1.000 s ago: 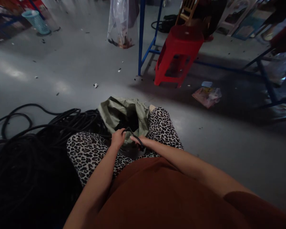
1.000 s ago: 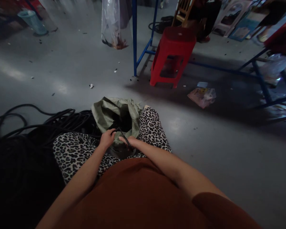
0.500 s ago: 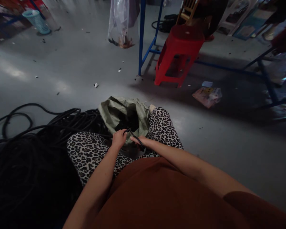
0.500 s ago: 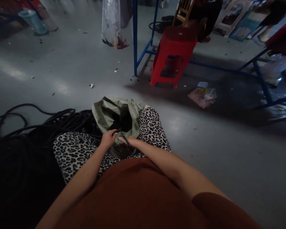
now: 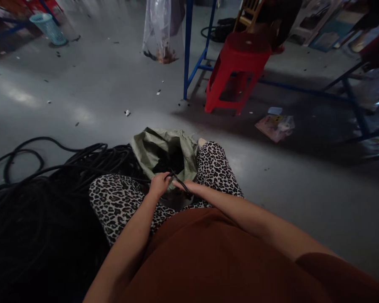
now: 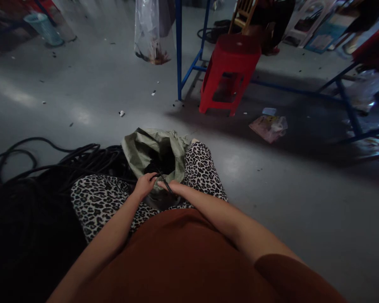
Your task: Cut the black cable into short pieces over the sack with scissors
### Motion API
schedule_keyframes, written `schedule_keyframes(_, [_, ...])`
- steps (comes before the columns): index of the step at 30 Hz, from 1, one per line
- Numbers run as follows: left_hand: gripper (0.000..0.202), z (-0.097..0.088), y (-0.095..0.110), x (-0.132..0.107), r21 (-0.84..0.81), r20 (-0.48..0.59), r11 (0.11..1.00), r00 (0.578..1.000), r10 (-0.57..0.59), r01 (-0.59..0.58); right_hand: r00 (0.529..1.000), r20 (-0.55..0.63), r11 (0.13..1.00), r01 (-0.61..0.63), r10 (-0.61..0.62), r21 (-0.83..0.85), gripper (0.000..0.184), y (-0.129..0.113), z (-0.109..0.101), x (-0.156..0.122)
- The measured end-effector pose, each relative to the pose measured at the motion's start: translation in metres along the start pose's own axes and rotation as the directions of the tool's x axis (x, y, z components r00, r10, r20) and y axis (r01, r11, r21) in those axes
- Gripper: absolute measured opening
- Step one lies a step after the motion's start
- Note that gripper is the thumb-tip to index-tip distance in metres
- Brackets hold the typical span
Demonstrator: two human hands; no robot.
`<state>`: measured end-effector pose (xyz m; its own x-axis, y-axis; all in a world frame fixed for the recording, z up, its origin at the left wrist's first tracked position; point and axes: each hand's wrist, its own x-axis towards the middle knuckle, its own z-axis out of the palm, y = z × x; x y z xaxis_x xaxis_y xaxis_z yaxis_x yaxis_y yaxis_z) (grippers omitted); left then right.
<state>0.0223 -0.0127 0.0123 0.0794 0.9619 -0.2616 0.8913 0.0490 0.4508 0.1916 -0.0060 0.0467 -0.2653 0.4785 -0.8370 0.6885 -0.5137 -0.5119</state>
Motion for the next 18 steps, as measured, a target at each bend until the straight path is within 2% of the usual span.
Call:
schedule_keyframes(8, [0.033, 0.004, 0.0, 0.002, -0.029, 0.013, 1.0, 1.0, -0.001, 0.001, 1.0, -0.016, 1.0, -0.006, 0.007, 0.024, 0.059, 0.001, 0.0, 0.002])
schedule_keyframes(18, [0.033, -0.001, 0.002, 0.001, -0.089, 0.074, 0.996, 0.997, 0.003, 0.004, 0.999, -0.022, 0.999, 0.035, -0.035, 0.011, 0.057, 0.009, 0.002, 0.012])
